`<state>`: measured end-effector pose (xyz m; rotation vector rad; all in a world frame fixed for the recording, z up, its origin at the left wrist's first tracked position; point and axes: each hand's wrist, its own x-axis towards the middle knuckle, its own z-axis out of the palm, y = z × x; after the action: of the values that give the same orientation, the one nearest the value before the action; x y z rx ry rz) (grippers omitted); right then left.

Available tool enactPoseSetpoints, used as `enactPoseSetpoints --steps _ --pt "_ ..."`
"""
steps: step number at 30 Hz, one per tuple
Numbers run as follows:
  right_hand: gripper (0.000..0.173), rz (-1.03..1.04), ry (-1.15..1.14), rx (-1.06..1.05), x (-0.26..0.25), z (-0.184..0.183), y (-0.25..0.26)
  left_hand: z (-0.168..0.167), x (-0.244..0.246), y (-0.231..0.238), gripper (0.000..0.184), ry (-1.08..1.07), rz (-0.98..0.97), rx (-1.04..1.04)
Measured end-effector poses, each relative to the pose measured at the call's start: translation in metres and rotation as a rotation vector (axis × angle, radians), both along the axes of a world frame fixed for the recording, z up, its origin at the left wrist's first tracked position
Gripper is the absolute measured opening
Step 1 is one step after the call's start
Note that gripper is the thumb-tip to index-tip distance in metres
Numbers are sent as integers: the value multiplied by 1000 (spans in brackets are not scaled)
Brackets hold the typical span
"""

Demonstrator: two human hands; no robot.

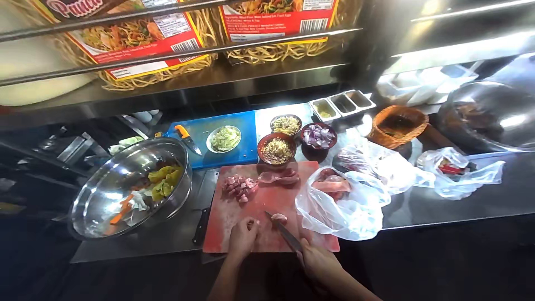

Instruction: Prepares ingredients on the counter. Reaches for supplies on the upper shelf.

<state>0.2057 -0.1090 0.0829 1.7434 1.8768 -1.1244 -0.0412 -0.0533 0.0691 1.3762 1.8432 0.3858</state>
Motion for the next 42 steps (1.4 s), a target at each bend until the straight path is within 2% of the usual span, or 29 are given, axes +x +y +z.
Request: enactPoseSetpoints --steps 2,4,9,12,14,16,18,21,22,25,27,32,34,36,37,39,42 --pt "48 7 -7 0 0 0 -1 -1 -2 1 31 -42 -14 4" --pt "48 3 -4 3 0 0 -2 -7 -7 0 27 -73 -37 33" --pt "48 -10 3 10 2 1 -4 -5 -2 1 42 167 -37 18" --pt "47 -7 7 3 2 -1 -4 -7 -9 -1 46 100 22 69" --pt "47 -14 8 -3 3 -2 -4 -6 -13 -3 43 19 69 102" --pt "47 -15 3 5 3 -4 -4 -12 -16 -5 34 74 91 148" --pt "48 -6 12 10 3 -3 -5 -18 -17 -6 32 130 94 196" --pt "52 -1 32 7 3 1 -6 -15 -13 -7 51 181 -27 147" --pt "51 2 24 10 3 3 -7 -13 -10 -7 51 210 -75 132" --pt "45 23 6 57 3 5 -10 -3 -3 -5 35 181 -139 98" --pt "43 47 20 86 7 7 -13 2 -4 2 29 81 -135 86" --pt "42 73 78 108 19 12 -16 30 -22 52 25 -132 -23 321" --pt "43 79 93 106 22 12 -20 41 -29 76 36 -109 99 284" --pt "45 77 108 93 25 12 -22 38 -34 89 46 56 142 314" --pt "45 67 120 87 28 13 -22 35 -31 87 45 144 137 354" --pt "45 24 151 89 37 11 -25 31 -12 70 37 256 60 406" --pt "46 -87 212 111 49 3 -31 15 21 35 38 258 -230 325"
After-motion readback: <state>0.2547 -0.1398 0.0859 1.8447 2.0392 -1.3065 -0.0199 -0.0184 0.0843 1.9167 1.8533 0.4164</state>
